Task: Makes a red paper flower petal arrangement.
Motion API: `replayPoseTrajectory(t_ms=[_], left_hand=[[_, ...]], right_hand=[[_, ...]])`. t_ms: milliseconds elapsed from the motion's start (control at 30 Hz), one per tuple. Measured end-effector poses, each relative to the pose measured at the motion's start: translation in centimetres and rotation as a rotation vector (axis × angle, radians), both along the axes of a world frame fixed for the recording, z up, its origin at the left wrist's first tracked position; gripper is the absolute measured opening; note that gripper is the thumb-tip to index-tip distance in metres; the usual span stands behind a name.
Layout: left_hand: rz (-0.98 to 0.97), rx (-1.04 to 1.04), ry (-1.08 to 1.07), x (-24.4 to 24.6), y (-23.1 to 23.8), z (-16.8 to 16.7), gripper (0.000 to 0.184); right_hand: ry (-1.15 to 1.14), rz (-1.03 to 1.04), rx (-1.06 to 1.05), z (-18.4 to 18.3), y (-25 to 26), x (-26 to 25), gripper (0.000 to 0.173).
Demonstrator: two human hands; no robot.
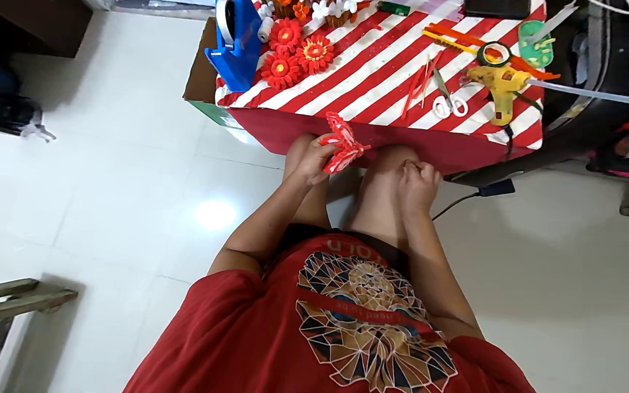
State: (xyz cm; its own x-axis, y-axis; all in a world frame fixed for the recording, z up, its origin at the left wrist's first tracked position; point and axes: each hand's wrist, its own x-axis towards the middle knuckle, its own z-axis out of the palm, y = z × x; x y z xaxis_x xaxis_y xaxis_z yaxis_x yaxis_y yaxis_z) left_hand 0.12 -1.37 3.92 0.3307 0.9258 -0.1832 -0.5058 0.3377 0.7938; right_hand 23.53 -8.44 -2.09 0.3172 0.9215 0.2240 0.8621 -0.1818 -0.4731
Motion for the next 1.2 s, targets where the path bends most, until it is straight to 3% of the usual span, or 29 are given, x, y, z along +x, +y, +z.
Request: replayPoseTrajectory(t_ms=[133,400,467,567,633,867,967,1067,1200], left_hand=[[0.016,-0.02,0.036,-0.2,0.0,-0.5,0.02],[-0.02,-0.076,0.0,1.0,-0.3,0.6,0.023],[-0.025,-0.07,-0.008,0.8,-0.4,0.5,0.023],[-0.025,-0.066,-0.027,0.2,-0.3,-0.2,0.021],[-0.007,-0.068,-0.026,-0.3,0.0,-0.9,0.021],[0.03,0.037,-0.1,-1.5,0.7,-4.8,0.021],[0.019,0.025,-0.121,-1.8,0.6,-5.5,0.014],[-0.05,-0.035,-0.137,-1.7,1.0,-5.9,0.013],[-0.121,-0.098,-0.182,-1.7,1.8,-7.5,0.017]], right_hand=[[-0.061,-0.007,-0.337,1.5,-0.7,-1.4,0.055],[-0.021,0.037,-0.467,3.1,4.5,-0.3,0.072],[-0.004,0.079,-0.412,3.0,5.0,0.2,0.065],[0.062,0.137,-0.046,0.3,4.3,0.6,0.033],[0.072,0.167,0.11,-0.7,4.0,0.5,0.023],[0.153,0.116,0.16,-0.7,3.4,0.6,0.04],[0.23,0.074,0.353,-0.1,3.7,-0.1,0.042],[0.322,0.129,0.354,0.4,4.2,-1.0,0.039],[0.35,0.26,0.302,-0.8,5.5,-2.9,0.02]])
